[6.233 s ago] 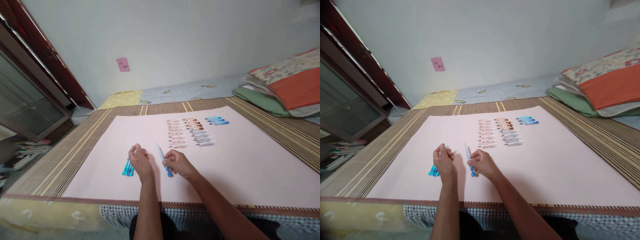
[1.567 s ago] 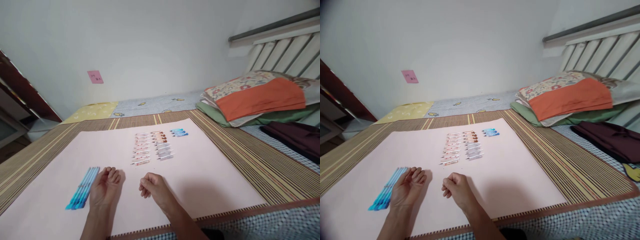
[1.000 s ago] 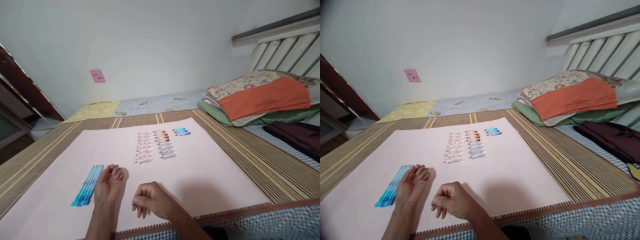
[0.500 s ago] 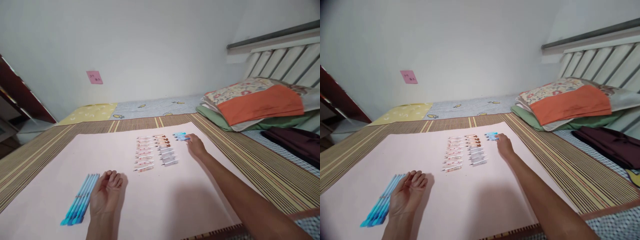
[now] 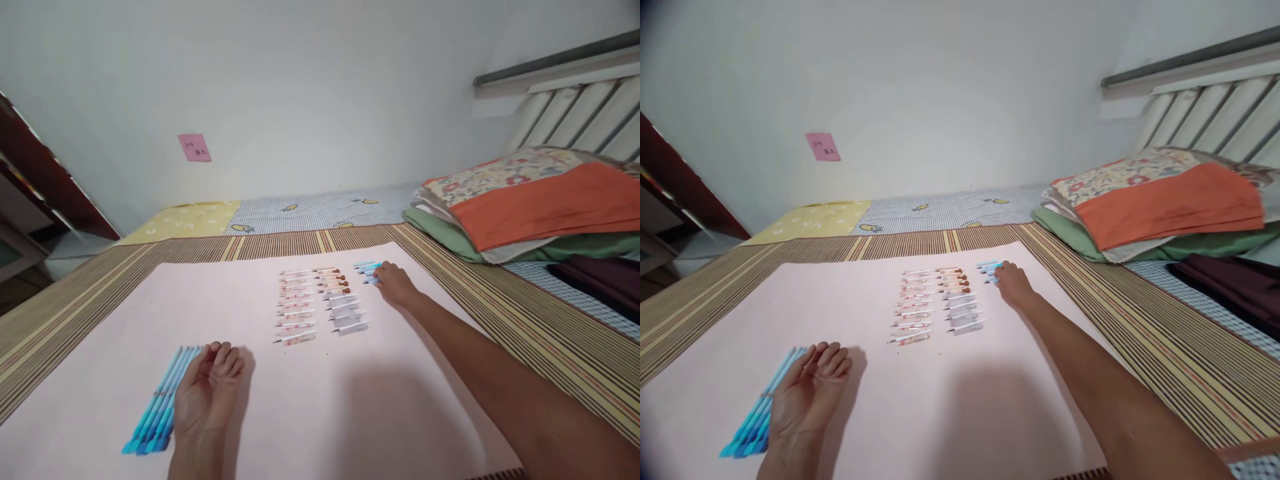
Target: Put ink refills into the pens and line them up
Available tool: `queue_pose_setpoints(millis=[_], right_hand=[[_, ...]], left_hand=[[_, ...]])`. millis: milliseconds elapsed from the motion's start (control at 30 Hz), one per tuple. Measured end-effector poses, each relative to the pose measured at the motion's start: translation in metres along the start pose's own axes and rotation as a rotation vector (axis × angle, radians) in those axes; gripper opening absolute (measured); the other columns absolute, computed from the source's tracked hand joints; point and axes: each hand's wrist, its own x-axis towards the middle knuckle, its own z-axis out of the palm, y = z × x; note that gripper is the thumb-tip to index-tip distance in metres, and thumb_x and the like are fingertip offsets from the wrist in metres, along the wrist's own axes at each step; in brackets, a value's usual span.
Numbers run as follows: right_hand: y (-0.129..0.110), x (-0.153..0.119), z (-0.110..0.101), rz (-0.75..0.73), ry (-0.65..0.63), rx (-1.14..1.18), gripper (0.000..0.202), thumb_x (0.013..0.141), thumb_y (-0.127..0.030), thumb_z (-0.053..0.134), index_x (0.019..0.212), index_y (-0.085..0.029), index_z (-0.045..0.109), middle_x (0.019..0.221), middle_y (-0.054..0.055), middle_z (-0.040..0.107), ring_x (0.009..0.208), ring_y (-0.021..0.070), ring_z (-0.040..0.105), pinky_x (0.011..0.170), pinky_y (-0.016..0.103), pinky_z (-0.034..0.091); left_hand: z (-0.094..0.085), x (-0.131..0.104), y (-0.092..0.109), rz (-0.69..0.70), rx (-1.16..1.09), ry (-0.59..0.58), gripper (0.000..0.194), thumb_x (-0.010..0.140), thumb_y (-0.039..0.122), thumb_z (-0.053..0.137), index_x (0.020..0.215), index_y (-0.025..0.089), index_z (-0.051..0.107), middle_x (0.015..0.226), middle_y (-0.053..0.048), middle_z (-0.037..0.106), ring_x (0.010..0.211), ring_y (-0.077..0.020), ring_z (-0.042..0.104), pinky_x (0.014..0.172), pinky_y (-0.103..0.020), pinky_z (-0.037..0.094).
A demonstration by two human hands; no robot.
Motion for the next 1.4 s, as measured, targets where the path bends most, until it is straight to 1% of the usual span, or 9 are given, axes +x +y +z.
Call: queue_pose_setpoints(millis=[133, 267, 433, 600, 733, 933, 1100, 1233, 1400], right_hand=[[0.007, -0.005, -0.002, -0.045, -0.009, -0.011, 0.017, 0.09, -0.019, 0.062, 0.106, -0.016, 0.064, 0.112, 0.012, 0.065, 0.097, 0.0237, 0.058, 0.079, 0.033, 0.036], [0.014, -0.012, -0.002, -0.098, 0.002, -0.014, 0.015, 0.091, -0.022, 0.06, 0.104, -0.018, 0.064, 0.116, 0.011, 0.064, 0.102, 0.024, 0.057, 0.081, 0.033, 0.035], [0.019, -0.018, -0.003, -0.178, 0.009, -0.007, 0.009, 0.09, -0.023, 0.059, 0.099, -0.02, 0.063, 0.106, 0.007, 0.067, 0.093, 0.0223, 0.059, 0.076, 0.031, 0.036], [0.017, -0.032, -0.004, -0.288, 0.045, -0.052, 0.013, 0.094, -0.019, 0.054, 0.103, -0.019, 0.063, 0.11, 0.011, 0.065, 0.098, 0.0255, 0.056, 0.079, 0.034, 0.037], [0.014, -0.041, -0.002, -0.34, 0.08, -0.09, 0.017, 0.099, -0.018, 0.044, 0.101, -0.016, 0.062, 0.105, 0.014, 0.064, 0.098, 0.0278, 0.053, 0.08, 0.037, 0.037], [0.02, -0.044, 0.006, -0.307, 0.1, -0.087, 0.015, 0.1, -0.024, 0.045, 0.095, -0.017, 0.058, 0.101, 0.013, 0.063, 0.093, 0.0266, 0.056, 0.077, 0.035, 0.039], [0.021, -0.054, 0.013, -0.214, 0.099, -0.036, 0.016, 0.101, -0.032, 0.044, 0.094, -0.02, 0.052, 0.096, 0.009, 0.064, 0.081, 0.0223, 0.06, 0.065, 0.03, 0.038], [0.018, -0.061, 0.015, -0.167, 0.08, 0.007, 0.014, 0.1, -0.033, 0.045, 0.094, -0.022, 0.05, 0.085, 0.005, 0.065, 0.069, 0.0206, 0.061, 0.057, 0.029, 0.033], [0.014, -0.069, 0.012, -0.122, 0.082, 0.081, 0.011, 0.097, -0.031, 0.047, 0.091, -0.023, 0.049, 0.085, 0.006, 0.067, 0.065, 0.0205, 0.061, 0.056, 0.029, 0.031]], left_hand=[[0.001, 0.0, 0.001, 0.001, 0.016, 0.027, 0.013, 0.079, 0.01, 0.062, 0.072, 0.015, 0.052, 0.061, 0.005, 0.037, 0.051, -0.0084, 0.038, 0.046, -0.023, 0.035], [0.002, -0.001, 0.001, -0.001, 0.009, 0.035, 0.014, 0.078, 0.009, 0.062, 0.071, 0.015, 0.051, 0.061, 0.005, 0.037, 0.051, -0.0082, 0.037, 0.045, -0.022, 0.034], [0.002, 0.0, 0.0, 0.0, 0.019, 0.083, 0.011, 0.079, 0.01, 0.06, 0.072, 0.014, 0.053, 0.061, 0.004, 0.037, 0.05, -0.0082, 0.037, 0.045, -0.022, 0.033], [0.003, -0.001, 0.0, -0.008, 0.011, 0.081, 0.013, 0.081, 0.009, 0.058, 0.07, 0.014, 0.052, 0.061, 0.004, 0.037, 0.05, -0.0084, 0.037, 0.045, -0.023, 0.033], [0.002, 0.0, 0.0, -0.008, 0.018, 0.095, 0.012, 0.081, 0.009, 0.058, 0.071, 0.014, 0.053, 0.061, 0.004, 0.038, 0.05, -0.0084, 0.038, 0.045, -0.022, 0.032], [-0.002, 0.002, 0.0, 0.0, 0.01, 0.087, 0.012, 0.081, 0.009, 0.058, 0.071, 0.014, 0.053, 0.061, 0.004, 0.038, 0.049, -0.0081, 0.038, 0.045, -0.022, 0.033], [-0.002, 0.002, 0.001, -0.01, 0.008, 0.076, 0.012, 0.08, 0.01, 0.06, 0.071, 0.014, 0.053, 0.061, 0.004, 0.038, 0.049, -0.0082, 0.038, 0.045, -0.022, 0.033], [-0.002, 0.002, 0.001, -0.019, 0.019, 0.08, 0.011, 0.08, 0.01, 0.059, 0.071, 0.014, 0.053, 0.061, 0.004, 0.038, 0.049, -0.0083, 0.037, 0.045, -0.022, 0.033], [-0.002, 0.001, 0.002, -0.013, 0.001, 0.096, 0.013, 0.081, 0.01, 0.057, 0.07, 0.015, 0.052, 0.06, 0.004, 0.038, 0.048, -0.0085, 0.037, 0.044, -0.022, 0.032]])
